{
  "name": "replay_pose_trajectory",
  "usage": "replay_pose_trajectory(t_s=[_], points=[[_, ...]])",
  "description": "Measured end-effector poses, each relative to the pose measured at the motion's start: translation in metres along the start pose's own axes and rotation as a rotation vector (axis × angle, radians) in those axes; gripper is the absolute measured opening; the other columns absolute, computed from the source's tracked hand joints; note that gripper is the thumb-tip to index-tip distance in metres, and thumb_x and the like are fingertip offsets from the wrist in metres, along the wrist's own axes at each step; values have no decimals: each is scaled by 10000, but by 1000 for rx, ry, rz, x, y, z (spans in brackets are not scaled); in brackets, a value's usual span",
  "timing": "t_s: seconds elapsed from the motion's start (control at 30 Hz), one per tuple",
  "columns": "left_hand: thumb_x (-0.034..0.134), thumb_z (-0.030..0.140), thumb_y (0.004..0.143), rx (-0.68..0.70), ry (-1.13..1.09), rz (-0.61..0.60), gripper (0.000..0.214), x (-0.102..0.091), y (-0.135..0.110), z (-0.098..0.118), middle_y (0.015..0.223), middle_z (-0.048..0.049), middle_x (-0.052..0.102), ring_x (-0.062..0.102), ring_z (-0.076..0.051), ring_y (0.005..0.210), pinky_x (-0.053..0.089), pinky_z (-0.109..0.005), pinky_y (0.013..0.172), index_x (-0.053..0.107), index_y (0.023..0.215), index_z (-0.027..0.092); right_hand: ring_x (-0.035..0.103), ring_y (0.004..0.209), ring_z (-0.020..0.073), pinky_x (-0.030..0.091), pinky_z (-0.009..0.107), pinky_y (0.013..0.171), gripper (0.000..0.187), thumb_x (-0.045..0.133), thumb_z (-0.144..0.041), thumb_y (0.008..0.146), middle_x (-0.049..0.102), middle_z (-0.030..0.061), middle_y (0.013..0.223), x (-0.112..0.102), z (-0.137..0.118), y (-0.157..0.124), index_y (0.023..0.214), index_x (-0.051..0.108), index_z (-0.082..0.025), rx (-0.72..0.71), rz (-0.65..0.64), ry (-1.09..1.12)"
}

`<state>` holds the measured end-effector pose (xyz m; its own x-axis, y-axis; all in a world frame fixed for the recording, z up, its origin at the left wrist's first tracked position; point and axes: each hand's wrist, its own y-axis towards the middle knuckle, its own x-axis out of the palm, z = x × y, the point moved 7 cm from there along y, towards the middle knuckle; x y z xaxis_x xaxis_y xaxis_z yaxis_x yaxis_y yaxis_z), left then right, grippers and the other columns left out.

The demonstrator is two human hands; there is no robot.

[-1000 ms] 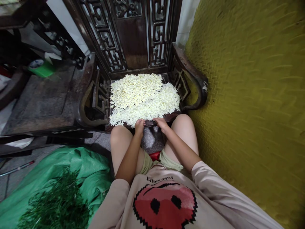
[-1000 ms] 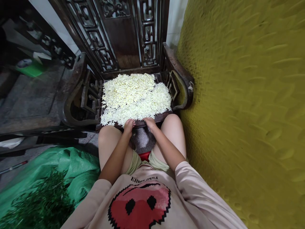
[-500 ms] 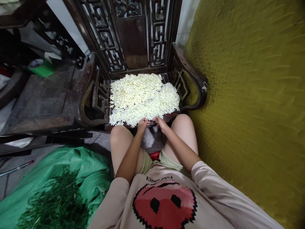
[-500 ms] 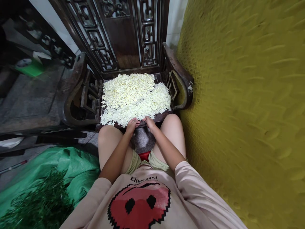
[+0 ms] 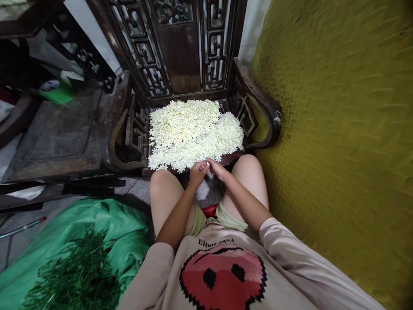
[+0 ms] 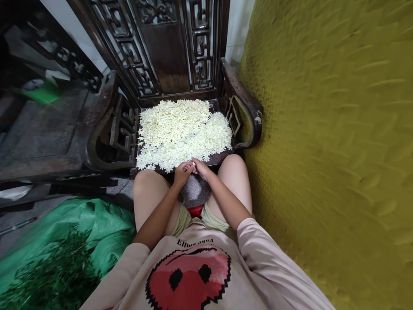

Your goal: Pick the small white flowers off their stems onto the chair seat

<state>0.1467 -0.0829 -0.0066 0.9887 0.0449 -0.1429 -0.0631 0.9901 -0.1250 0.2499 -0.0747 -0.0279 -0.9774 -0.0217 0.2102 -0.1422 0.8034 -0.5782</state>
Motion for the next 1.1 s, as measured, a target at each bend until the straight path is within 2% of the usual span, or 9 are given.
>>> replay_pose_trajectory(t_s=[0.1,0.2,0.27,0.37,0.5,0.63,0.77,0.93,1.1], points=[[623,258,664,5,65,100,80,-10,2,1,644,-4,576,490,-113,585,385,-232,617,643,693,186,459,472,79,288,200,444,288,493,-433,738,528,-10,593,-3,0,-2,755,564,-154,61,26,46],[593,284,692,9,99,205,110,-21,3,1,651,-8,580,501,-118,595,399,-236,626,636,690,183,440,472,74,290,206,453,170,537,-329,703,528,-19,603,-19,-7,-3,720,563,-162,0,232,25],[579,302,704,4,96,241,135,-25,4,1,661,-11,587,512,-119,604,410,-236,632,636,707,179,428,479,70,305,206,472,110,569,-269,659,530,-27,594,-26,-15,-6,682,567,-161,-90,314,-14],[584,327,699,1,72,216,174,-24,5,1,712,-20,614,543,-125,652,426,-240,658,645,748,172,457,503,70,331,203,501,126,608,-254,612,557,-31,600,-19,-20,-7,697,597,-162,-155,217,-41],[613,352,668,-34,-27,102,242,-15,6,0,766,-36,650,575,-138,695,445,-261,699,659,804,158,526,561,87,367,204,541,225,667,-275,565,588,-27,604,-8,-20,-7,756,612,-170,-160,97,-2],[641,366,631,-112,-139,51,285,-12,6,-4,751,-46,664,590,-151,695,452,-286,714,668,805,141,546,577,96,416,235,609,274,704,-306,536,614,-11,618,-6,-20,-6,754,615,-165,-215,59,29],[657,375,608,-125,-174,53,288,-14,7,-4,713,-44,661,586,-152,677,447,-292,709,679,768,136,550,581,108,441,269,657,296,712,-334,526,628,3,634,-8,-20,-4,750,623,-163,-270,51,31],[679,374,580,-185,-229,44,294,-15,7,-7,641,-20,639,560,-130,615,436,-284,683,684,753,136,565,595,125,458,288,677,284,724,-319,508,623,0,624,-8,-22,-3,730,629,-169,-312,49,40],[693,390,563,-253,-264,25,313,-14,6,-9,632,-20,629,563,-138,641,430,-289,680,688,747,137,571,608,132,465,293,682,278,720,-330,514,631,7,643,-8,-22,-1,731,642,-173,-321,43,35]])
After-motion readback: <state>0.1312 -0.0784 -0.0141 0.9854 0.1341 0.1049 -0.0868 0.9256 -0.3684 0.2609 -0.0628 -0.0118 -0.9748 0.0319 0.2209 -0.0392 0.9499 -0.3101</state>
